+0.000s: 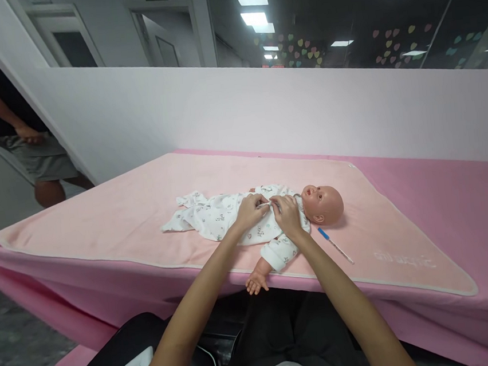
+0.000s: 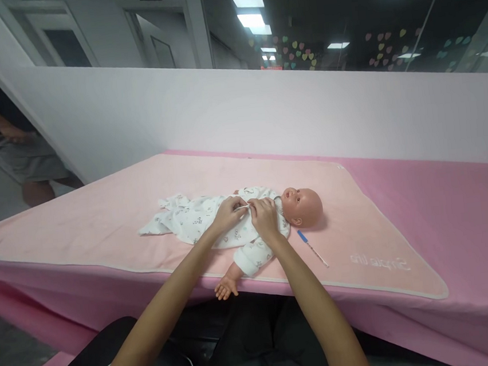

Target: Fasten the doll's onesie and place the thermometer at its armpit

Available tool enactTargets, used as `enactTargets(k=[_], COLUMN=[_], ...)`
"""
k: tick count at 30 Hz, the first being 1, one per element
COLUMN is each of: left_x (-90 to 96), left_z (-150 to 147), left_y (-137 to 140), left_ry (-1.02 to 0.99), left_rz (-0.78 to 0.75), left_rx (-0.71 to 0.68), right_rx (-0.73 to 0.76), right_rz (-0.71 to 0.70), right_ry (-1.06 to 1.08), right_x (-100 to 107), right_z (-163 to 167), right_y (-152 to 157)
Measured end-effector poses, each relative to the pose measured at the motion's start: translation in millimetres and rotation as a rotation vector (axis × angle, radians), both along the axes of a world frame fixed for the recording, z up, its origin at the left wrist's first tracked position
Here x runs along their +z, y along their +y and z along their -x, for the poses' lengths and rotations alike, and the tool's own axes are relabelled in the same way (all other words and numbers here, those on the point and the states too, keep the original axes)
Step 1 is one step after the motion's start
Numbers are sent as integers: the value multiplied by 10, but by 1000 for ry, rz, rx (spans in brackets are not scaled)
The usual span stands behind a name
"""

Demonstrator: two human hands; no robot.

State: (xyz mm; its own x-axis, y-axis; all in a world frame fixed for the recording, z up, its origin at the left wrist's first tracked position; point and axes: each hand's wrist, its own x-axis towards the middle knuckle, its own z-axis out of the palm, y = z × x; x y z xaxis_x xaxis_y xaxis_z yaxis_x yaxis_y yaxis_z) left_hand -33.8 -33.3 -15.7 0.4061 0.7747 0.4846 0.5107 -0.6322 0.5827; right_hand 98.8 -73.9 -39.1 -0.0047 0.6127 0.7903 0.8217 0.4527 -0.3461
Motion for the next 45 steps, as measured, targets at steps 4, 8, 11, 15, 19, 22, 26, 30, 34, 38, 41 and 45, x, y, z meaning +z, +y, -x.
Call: enactTargets(k=[4, 8, 11, 15, 19, 22, 26, 30, 34, 38, 41, 45], left_x=[0, -20, -33, -34, -6, 18, 20, -1, 5, 25, 24, 17], left_z=[17, 31, 43, 56, 58, 58, 65, 58, 38, 30, 30, 31], left_y=[8, 28, 51, 74, 70, 58, 48, 37, 18, -3, -12, -2], left_ry=[-100, -194, -230, -235, -222, -222, -206, -145, -71, -31, -47, -108], left_rz=[162, 261, 294, 297, 313, 338, 347, 277, 177, 92, 80, 152], left_rx=[-78, -133, -166, -187, -177, -200, -237, -197, -152, -145, -133, -142], right_rx=[-17, -22, -30, -29, -19, -17, -17, -10, -3, -15, -26, -36], right_rz=[0, -1, 0, -7, -10, -7, 2, -3, -13, -53, -64, -51], right_ry=[-7, -10, -11, -2, 9, 21, 39, 32, 27, 52, 42, -8], right_x=[-6, -21, -35, -45, -38, -32, -32, -36, -27, 1, 23, 30], right_z=[0, -2, -5, -6, -4, -3, -3, -2, 3, 15, 27, 36], right_y=[1, 9, 19, 27, 25, 23, 26, 25, 12, -17, -45, -66])
